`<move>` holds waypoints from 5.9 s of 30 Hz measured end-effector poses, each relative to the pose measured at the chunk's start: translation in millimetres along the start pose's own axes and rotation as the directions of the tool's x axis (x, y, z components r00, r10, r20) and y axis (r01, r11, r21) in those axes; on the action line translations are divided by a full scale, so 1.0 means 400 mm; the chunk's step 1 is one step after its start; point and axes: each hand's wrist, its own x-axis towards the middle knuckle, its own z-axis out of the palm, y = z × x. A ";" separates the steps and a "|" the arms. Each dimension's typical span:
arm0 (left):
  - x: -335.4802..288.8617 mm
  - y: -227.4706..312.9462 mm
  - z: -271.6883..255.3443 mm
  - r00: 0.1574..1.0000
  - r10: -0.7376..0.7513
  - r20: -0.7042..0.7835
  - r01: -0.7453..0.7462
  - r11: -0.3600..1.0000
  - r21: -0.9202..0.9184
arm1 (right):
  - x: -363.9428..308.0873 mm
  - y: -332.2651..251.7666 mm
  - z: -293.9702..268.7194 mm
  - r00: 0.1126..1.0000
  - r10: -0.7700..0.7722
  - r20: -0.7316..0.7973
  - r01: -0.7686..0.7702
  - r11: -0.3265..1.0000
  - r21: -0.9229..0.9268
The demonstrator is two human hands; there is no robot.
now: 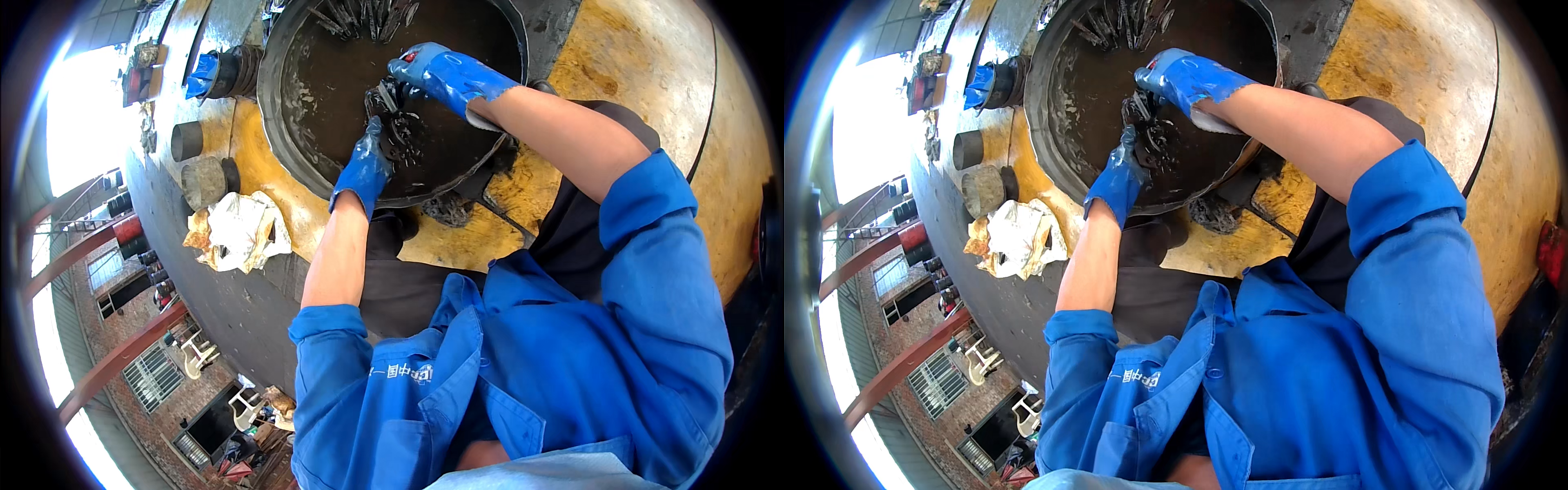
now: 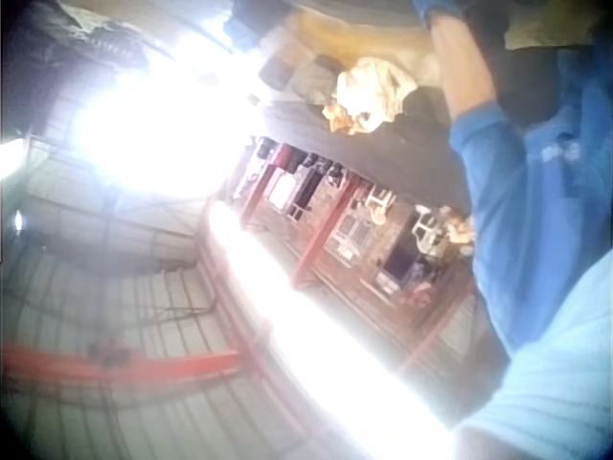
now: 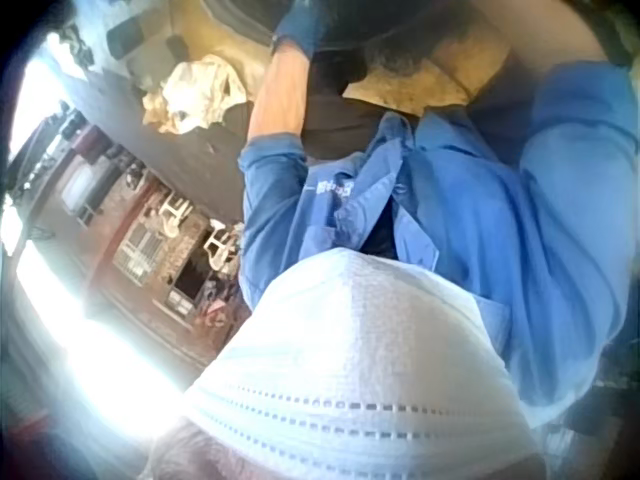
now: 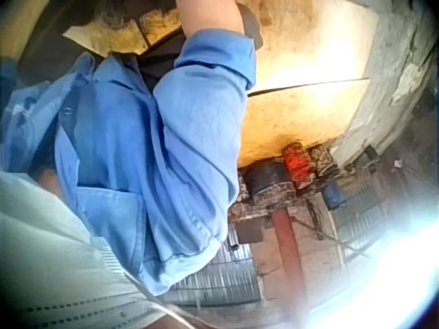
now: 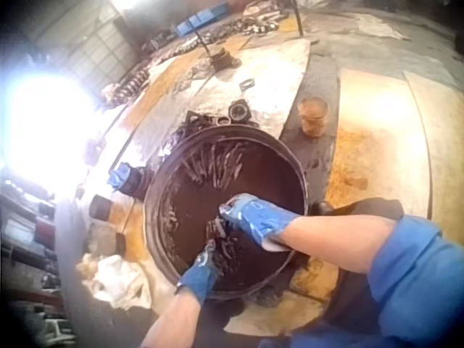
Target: The person cleans various metal machine parts by dipping them into a basin of dark liquid, scrubbing them with a brush, and setting them aside on a nearby surface.
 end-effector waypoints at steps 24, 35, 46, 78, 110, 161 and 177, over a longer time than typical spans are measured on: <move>0.009 0.000 -0.027 0.999 -0.035 -0.019 0.035 0.999 -0.030 | -0.203 0.059 0.088 0.827 -0.435 0.355 0.541 0.788 -0.295; -0.005 0.015 -0.028 0.994 -0.094 -0.053 0.093 0.995 -0.023 | -0.196 0.018 0.043 0.618 -0.353 0.703 0.762 0.489 -0.424; -0.001 0.048 -0.004 0.993 -0.094 -0.074 0.093 0.995 -0.017 | -0.131 0.025 0.027 0.638 -0.493 0.591 0.742 0.599 -0.301; -0.052 0.055 0.015 0.937 0.348 0.020 -0.242 0.609 0.756 | 0.034 0.099 0.017 0.996 0.091 -0.015 -0.093 0.980 -0.178; -0.086 0.107 0.050 0.983 0.183 -0.025 -0.146 0.854 0.500 | -0.106 0.059 -0.023 0.964 0.013 0.266 -0.097 0.947 0.307; -0.080 0.199 0.021 0.989 -0.060 -0.133 0.083 0.981 0.177 | -0.016 0.032 0.050 0.969 0.047 0.243 -0.153 0.885 0.439; 0.075 0.097 0.026 0.950 0.271 -0.158 -0.249 0.957 0.148 | -0.057 0.006 0.073 0.874 -0.202 0.441 0.483 0.450 -0.751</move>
